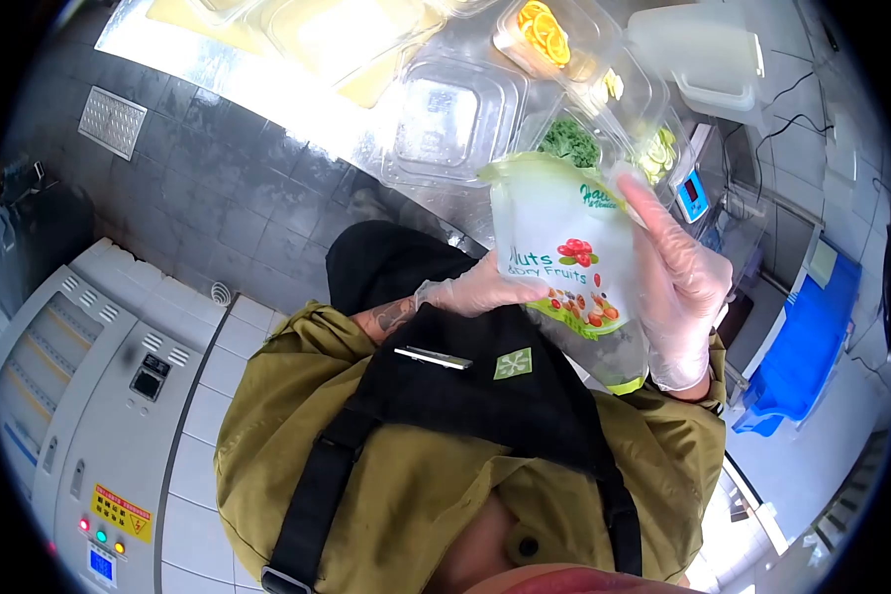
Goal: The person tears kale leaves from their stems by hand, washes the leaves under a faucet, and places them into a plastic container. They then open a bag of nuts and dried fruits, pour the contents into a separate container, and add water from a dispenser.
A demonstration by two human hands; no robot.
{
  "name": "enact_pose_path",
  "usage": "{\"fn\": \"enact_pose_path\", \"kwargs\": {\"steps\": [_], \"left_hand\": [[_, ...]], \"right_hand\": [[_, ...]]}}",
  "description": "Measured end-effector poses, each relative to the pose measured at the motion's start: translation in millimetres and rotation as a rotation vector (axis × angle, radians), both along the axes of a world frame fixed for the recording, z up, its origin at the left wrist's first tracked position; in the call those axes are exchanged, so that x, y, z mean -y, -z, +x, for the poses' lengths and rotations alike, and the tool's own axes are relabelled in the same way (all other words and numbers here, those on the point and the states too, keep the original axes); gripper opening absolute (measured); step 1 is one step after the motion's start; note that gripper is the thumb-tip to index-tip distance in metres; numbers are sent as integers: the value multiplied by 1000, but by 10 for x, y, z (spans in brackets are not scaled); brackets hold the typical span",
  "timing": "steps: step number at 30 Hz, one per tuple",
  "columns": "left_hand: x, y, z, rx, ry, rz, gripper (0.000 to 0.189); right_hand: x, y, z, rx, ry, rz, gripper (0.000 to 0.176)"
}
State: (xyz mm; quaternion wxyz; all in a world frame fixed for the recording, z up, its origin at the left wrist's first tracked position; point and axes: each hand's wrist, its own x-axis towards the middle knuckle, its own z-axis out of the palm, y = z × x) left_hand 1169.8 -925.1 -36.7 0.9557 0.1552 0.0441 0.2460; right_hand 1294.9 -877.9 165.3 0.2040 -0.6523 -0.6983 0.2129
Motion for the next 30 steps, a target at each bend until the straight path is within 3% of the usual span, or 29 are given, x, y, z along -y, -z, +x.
{"fn": "enact_pose_path", "kwargs": {"steps": [6, 9, 13, 16, 21, 30], "left_hand": [[-47, 7, -13, -45, -30, -18, 66], [-51, 109, -15, -84, -22, 3, 66], [6, 260, -21, -93, -47, 0, 63], [41, 241, 56, 95, -179, -216, 68], [-88, 119, 30, 26, -165, -177, 71], [-138, 134, 39, 37, -129, -221, 65]], "right_hand": [[-54, 54, -34, 47, -72, 18, 50], [-58, -78, -105, 139, -52, -148, 42], [-7, 62, -42, 112, -146, -60, 50], [-32, 97, -35, 99, -229, 12, 59], [-95, -34, -86, 258, -316, -98, 56], [-148, 95, -86, 134, -211, -30, 57]]}}
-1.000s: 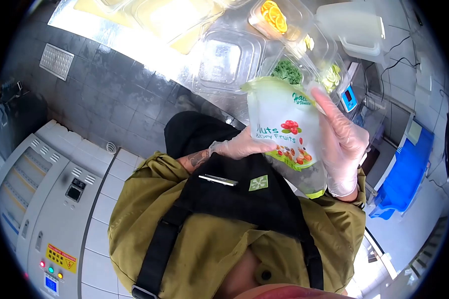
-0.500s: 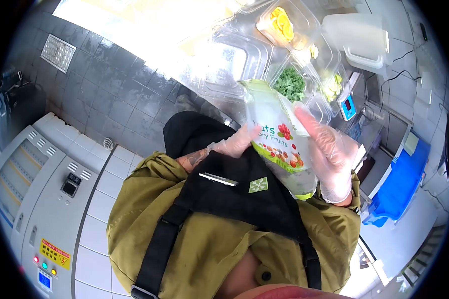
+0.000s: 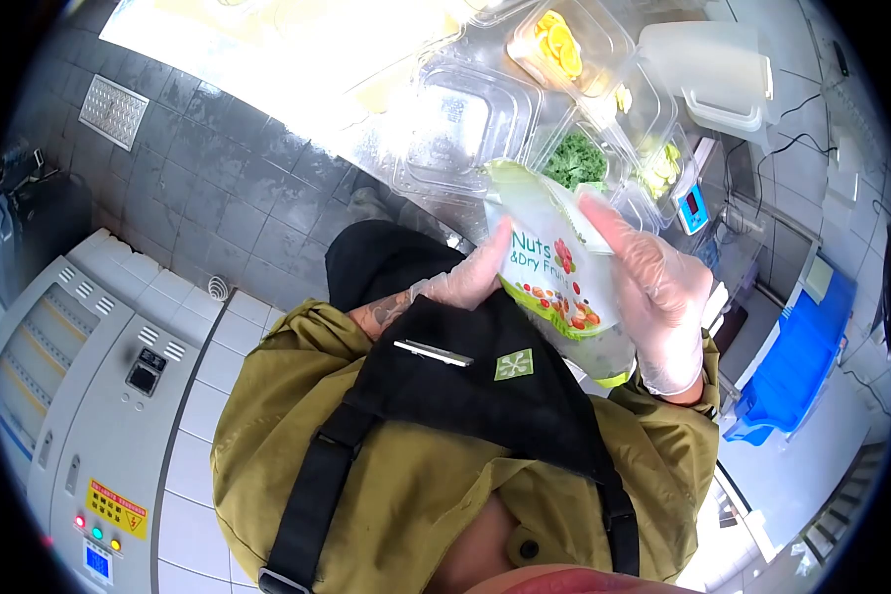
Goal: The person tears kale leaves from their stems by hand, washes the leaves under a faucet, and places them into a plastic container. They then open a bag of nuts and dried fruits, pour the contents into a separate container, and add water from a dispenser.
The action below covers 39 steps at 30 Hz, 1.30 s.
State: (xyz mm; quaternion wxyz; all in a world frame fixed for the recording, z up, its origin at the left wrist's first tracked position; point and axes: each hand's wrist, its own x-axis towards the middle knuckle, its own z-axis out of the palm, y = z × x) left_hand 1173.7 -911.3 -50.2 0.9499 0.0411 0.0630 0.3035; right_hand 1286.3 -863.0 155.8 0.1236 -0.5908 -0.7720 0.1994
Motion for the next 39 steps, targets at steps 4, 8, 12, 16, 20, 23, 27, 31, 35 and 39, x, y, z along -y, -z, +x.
{"fn": "enact_pose_path", "kwargs": {"steps": [4, 8, 12, 16, 20, 23, 27, 31, 35, 39], "left_hand": [[-58, -40, -24, 2, 16, -22, 64], [-77, -41, -19, -15, 10, -10, 70], [-85, -19, -9, -16, 10, -3, 69], [-116, -12, -16, -11, 32, 7, 68], [-193, -89, -23, 1, 23, 12, 67], [-219, -113, -25, -1, 19, 6, 67], [-218, -85, -9, 16, 4, 14, 67], [-209, -99, 20, 28, -2, -21, 68], [-244, -180, 17, 22, -17, -24, 67], [-258, -212, -2, 52, -19, -41, 67]], "right_hand": [[-19, 58, 36, -9, -17, 46, 58], [-47, -23, -39, 32, 46, -24, 53], [-68, -76, -79, 60, 89, -48, 50], [-82, -75, -66, 24, 91, 8, 52], [-123, -53, -41, 22, 56, 91, 57], [-147, -36, -39, 8, 65, 103, 56], [-153, -90, -92, 38, 187, -30, 49], [-207, -68, -84, 3, 161, -57, 45], [-263, -35, -91, -29, 145, -46, 41], [-281, -32, -124, -52, 177, -77, 40]]}}
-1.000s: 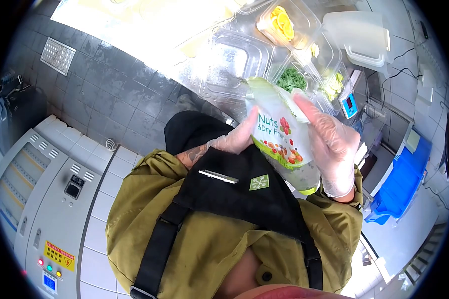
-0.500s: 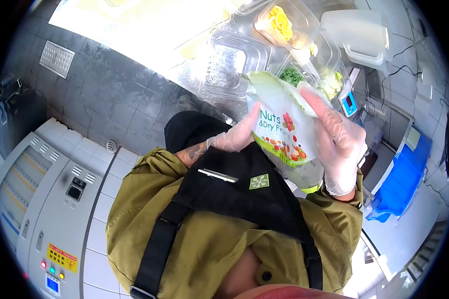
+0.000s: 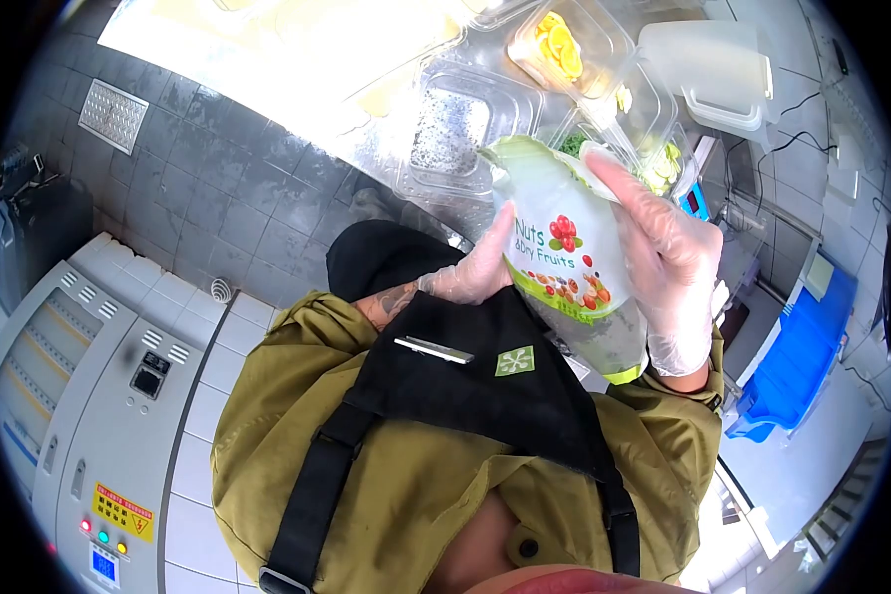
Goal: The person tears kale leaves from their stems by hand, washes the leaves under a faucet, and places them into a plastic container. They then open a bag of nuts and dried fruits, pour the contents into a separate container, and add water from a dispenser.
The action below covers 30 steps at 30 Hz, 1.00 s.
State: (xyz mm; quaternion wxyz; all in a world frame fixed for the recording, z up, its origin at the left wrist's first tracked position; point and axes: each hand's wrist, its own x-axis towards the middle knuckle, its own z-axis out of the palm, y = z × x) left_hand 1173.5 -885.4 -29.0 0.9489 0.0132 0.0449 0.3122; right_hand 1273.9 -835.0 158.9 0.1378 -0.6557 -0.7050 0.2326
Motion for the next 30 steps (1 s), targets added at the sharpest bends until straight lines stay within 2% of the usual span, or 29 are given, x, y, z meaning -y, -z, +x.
{"fn": "enact_pose_path", "kwargs": {"steps": [9, 12, 27, 30], "left_hand": [[12, -66, 26, 43, -65, 6, 73], [19, -55, 27, 68, -65, 15, 75], [-3, -124, 12, 38, -6, 22, 69], [-3, -131, 13, 46, -5, 17, 66]], "right_hand": [[-80, 61, 60, -57, 69, -69, 34], [-69, 121, 98, -104, 55, -4, 47], [-2, 93, 133, -130, 54, 31, 48], [6, 7, 83, -149, 112, -69, 34]]}}
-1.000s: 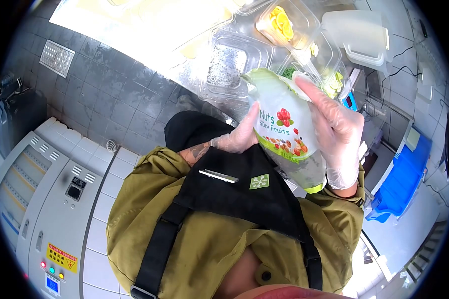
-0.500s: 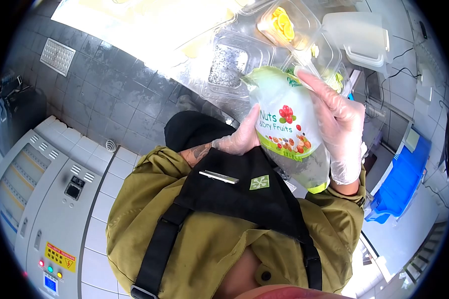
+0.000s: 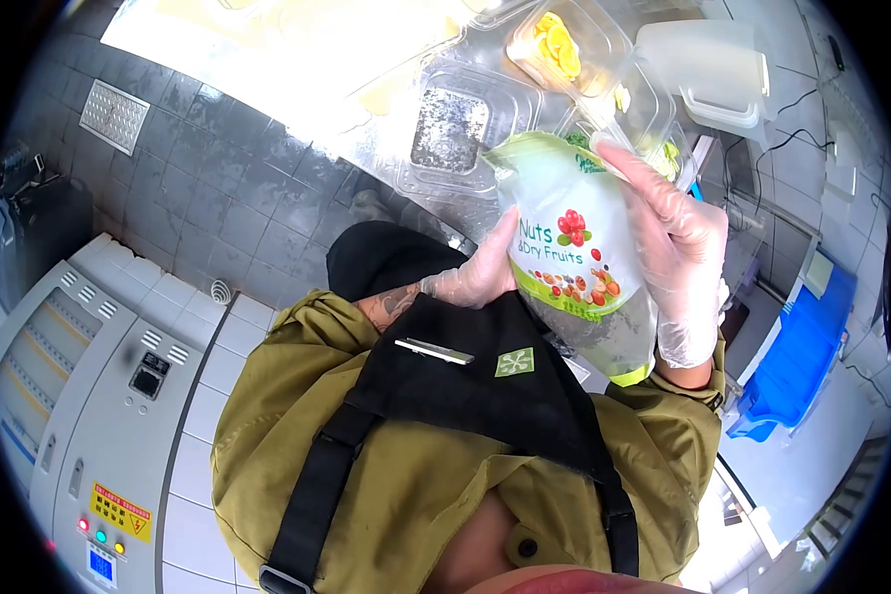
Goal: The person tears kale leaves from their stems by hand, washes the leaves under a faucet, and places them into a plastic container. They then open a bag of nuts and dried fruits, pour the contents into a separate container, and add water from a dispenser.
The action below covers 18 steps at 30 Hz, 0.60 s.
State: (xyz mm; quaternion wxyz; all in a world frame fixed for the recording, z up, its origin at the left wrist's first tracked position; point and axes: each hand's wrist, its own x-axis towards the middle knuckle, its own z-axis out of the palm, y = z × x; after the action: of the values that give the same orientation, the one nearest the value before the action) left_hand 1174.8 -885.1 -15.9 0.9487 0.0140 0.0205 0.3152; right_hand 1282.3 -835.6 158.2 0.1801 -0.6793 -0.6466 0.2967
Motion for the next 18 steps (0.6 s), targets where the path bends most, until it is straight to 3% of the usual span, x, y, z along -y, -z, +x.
{"fn": "enact_pose_path", "kwargs": {"steps": [3, 18], "left_hand": [[1, -7, 0, 12, -9, 1, 65], [48, 71, 21, -17, 7, -1, 62]], "right_hand": [[3, 75, 41, 11, -42, 132, 47], [56, 18, 93, 49, -50, 109, 46]]}}
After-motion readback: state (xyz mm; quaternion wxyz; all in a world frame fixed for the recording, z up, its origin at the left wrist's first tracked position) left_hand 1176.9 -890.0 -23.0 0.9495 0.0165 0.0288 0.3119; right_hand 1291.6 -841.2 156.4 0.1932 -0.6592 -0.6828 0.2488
